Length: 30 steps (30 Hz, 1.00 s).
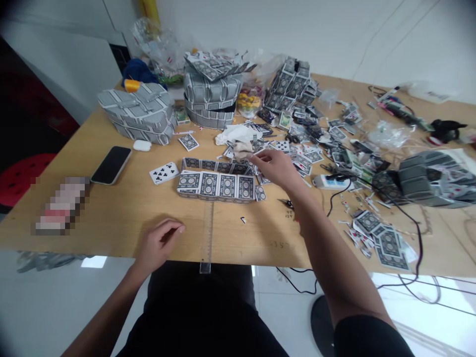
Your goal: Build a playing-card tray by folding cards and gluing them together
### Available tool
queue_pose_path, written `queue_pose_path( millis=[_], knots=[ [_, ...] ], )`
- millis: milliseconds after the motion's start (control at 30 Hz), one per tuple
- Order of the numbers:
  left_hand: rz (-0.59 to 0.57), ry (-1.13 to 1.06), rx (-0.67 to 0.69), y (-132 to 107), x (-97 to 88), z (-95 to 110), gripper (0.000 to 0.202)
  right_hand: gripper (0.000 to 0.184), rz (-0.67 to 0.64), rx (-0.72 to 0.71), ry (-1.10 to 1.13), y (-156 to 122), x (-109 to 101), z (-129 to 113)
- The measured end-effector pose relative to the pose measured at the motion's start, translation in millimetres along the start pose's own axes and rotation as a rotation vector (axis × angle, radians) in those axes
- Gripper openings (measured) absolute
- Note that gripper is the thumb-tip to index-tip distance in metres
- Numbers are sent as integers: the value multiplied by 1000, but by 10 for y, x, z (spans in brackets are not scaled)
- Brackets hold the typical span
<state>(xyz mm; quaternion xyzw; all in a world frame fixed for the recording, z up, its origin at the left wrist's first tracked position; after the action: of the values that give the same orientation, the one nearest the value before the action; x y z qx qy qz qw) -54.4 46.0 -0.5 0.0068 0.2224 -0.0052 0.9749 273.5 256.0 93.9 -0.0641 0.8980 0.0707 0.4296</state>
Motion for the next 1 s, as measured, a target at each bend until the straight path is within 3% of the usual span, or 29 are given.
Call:
queue_pose_path(
  millis=[167, 333, 433, 600, 667, 800, 1000],
  knots=[
    [6, 35, -8, -1, 5, 9, 17, 54, 6, -108, 154, -185, -163, 162],
    [43, 128, 80, -22, 27, 128, 13, 59, 46, -46, 403, -498, -240, 52],
    [35, 186, 213, -16, 141, 380, 10, 50, -11, 58, 723, -757, -111, -114],
    [56, 285, 476, 138, 526, 946, 54, 35, -67, 224, 1141, -1218, 283, -369],
    [87, 380, 569, 246, 688, 1108, 61, 32, -90, 285, 1240, -1359, 418, -385],
    [101, 573, 677, 452, 905, 1272, 53, 34, -41, 378, 1370, -1498, 530, -246],
    [-75, 728, 755, 618, 1058, 1341, 47, 37, -5, 456, 1417, -1530, 554, 71]
  ],
)
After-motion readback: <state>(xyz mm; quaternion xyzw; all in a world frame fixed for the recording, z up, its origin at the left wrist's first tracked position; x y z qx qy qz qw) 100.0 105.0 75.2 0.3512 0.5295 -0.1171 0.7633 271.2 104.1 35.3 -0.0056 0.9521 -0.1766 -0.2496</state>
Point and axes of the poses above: each hand's wrist, its own y-axis towards the middle knuckle, its own x-axis out of the palm, z = x × y, the point moved 3 cm from there along y, towards the middle knuckle, and after that the axes turned 9 degrees about -x, right-handed, at the moved point
